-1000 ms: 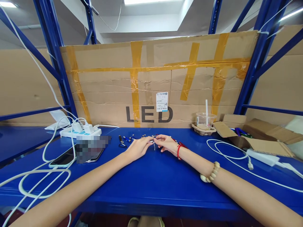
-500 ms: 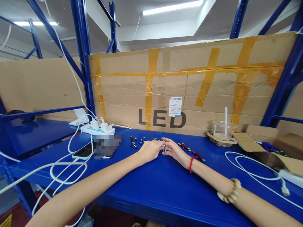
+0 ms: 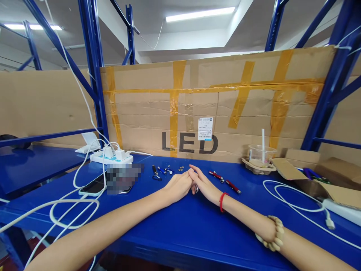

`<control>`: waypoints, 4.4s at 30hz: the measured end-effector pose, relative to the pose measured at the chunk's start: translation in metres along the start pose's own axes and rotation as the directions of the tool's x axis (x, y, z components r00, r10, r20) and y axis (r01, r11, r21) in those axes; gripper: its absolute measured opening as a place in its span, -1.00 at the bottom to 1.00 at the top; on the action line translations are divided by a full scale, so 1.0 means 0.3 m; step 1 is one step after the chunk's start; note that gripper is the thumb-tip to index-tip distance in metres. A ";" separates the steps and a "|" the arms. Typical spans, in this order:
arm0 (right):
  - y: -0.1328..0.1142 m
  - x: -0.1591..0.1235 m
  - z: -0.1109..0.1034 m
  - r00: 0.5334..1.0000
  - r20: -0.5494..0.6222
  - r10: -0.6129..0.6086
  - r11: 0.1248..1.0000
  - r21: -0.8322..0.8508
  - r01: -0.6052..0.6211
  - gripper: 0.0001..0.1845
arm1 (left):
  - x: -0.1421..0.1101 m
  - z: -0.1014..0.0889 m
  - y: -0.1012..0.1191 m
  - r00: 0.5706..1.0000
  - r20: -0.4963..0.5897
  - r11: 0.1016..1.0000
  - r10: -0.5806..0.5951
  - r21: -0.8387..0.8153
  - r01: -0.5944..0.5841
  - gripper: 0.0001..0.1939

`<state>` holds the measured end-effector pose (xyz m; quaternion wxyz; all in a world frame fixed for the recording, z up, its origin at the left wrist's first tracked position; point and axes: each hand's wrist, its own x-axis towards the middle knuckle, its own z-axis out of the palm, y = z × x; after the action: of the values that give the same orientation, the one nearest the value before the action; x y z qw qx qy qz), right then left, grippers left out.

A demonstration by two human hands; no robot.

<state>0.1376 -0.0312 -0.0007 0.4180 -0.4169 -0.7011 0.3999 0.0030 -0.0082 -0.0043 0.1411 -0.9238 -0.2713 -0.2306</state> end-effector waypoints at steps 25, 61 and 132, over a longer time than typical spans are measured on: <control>0.049 0.037 -0.021 0.993 0.114 0.023 0.994 0.101 -0.035 -0.41 | 0.001 0.000 0.011 0.984 -0.175 0.971 -0.037 -0.239 -0.006 -0.58; 0.033 0.045 -0.043 0.999 -0.014 0.053 0.999 -0.002 -0.053 -0.51 | -0.002 -0.019 0.011 0.952 -0.304 0.950 -0.034 -0.305 -0.063 -0.61; 0.063 0.045 -0.105 0.989 0.140 -0.035 0.995 -0.093 0.049 -0.42 | 0.000 -0.038 -0.037 0.997 0.018 0.970 -0.079 -0.229 0.081 -0.67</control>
<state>0.1673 -0.0058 -0.0041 0.3562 -0.3928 -0.7554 0.3849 -0.0072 -0.0036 0.0070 0.0228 -0.9231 -0.2806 -0.2620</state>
